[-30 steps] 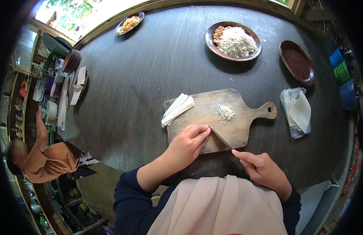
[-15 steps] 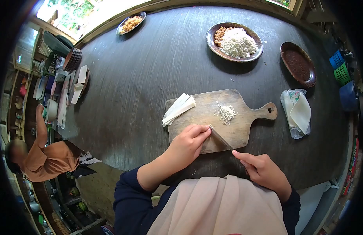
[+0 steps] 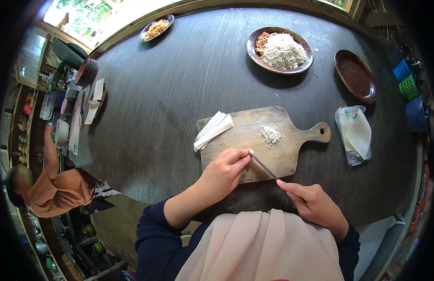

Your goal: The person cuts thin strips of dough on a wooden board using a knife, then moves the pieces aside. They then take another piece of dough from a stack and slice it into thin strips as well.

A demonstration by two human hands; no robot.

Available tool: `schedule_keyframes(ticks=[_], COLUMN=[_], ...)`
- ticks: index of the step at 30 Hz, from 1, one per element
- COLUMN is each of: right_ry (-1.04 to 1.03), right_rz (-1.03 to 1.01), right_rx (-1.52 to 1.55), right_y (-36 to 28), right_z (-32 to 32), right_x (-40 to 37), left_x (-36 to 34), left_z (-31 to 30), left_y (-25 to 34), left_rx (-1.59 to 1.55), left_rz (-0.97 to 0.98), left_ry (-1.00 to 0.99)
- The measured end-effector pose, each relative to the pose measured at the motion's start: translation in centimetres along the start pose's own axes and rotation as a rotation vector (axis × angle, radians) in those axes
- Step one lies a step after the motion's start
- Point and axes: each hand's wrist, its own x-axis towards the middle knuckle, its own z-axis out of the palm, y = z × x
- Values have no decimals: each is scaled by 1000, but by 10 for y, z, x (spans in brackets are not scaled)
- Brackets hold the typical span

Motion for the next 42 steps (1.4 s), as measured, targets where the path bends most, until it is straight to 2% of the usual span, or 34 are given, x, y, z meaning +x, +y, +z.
schedule_keyframes(ticks=[15,17,24,27,29,32,36,38,42], right_ry=[27,10,104,72,-15,-16,14,68,60], right_rz=[22,98,39,45,137,144,136,61,76], right_rx=[38,105,66,23,66,81,100,105,113], right_y=[0,0,1,1,2,1,0,1,0], right_z=[1,0,7,1,-7,-7,-1,3,1], right_x=[1,2,7,2,-3,-4,0,1,1], left_x=[0,0,1,0,1,1,0,-1,-1], left_z=[3,3,4,3,2,3,4,4,3], left_y=[-2,0,2,2,3,2,0,0,-1], left_rx=[-29,-14,17,21,3,-2,-2,-14,-25], left_rz=[8,-6,-3,-14,-15,-10,-19,-12,-7], left_ry=[25,23,24,34,27,34,29,31,35])
